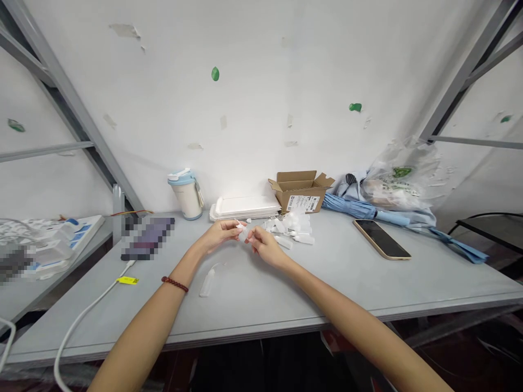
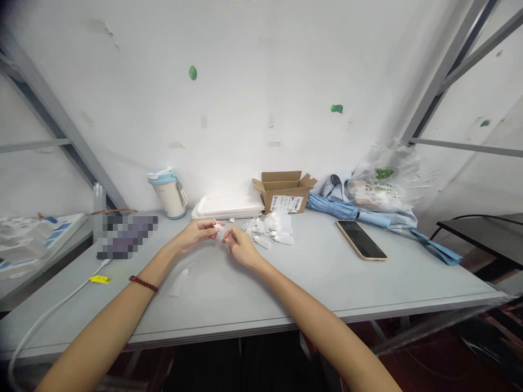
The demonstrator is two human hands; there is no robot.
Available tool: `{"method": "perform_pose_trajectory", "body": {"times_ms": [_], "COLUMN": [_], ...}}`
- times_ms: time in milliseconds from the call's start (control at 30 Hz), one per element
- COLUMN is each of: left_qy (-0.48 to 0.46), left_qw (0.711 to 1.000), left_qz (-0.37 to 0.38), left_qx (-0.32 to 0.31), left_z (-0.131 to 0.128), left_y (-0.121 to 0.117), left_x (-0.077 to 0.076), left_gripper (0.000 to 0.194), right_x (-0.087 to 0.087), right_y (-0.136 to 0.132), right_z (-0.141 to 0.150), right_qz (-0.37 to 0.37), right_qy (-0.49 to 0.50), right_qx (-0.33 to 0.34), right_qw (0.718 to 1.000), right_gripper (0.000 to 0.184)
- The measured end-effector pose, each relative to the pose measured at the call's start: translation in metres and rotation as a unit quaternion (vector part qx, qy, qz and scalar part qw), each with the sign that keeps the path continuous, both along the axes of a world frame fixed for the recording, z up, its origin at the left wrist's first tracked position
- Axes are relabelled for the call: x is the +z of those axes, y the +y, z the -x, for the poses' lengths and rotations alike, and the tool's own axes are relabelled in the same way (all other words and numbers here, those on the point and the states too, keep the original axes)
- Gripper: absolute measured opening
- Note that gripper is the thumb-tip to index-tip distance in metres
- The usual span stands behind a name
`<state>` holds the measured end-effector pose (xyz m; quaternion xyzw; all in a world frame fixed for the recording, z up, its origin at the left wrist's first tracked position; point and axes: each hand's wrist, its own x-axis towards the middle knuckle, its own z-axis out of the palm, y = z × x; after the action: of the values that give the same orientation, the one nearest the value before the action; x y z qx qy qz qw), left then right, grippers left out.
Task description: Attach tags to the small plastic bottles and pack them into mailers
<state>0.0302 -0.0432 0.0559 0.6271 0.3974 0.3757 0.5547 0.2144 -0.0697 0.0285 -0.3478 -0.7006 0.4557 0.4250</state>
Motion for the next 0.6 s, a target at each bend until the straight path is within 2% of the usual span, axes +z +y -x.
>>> {"method": "perform_pose_trajectory", "body": {"times_ms": [167,333,600], "left_qy": [-0.024,-0.031,-0.035], "left_qw": [0.999,0.997,0.997], "left_qz": [0.027,0.06,0.04], "left_qx": [-0.007,-0.031,-0.049], "left_z": [-0.0007,-0.0016,-0.0042], "left_y": [-0.0012,-0.0012,-0.003], "left_x": [0.0003,-0.0017,-0.0005], "left_gripper": [0.035,0.034,0.031], "right_x": [0.0043,0.0048,0.0063], "right_y": [-0.0026,-0.0003,0.0027], "right_z": [0.0006,0.0003,-0.0013], "right_qz": [0.051,0.098,0.163], "right_qy": [0.044,0.063,0.095], "right_qx": [0.022,0.009,-0.024], "right_qw": [0.997,0.993,0.982], "right_gripper": [0.01,0.02,0.017]}}
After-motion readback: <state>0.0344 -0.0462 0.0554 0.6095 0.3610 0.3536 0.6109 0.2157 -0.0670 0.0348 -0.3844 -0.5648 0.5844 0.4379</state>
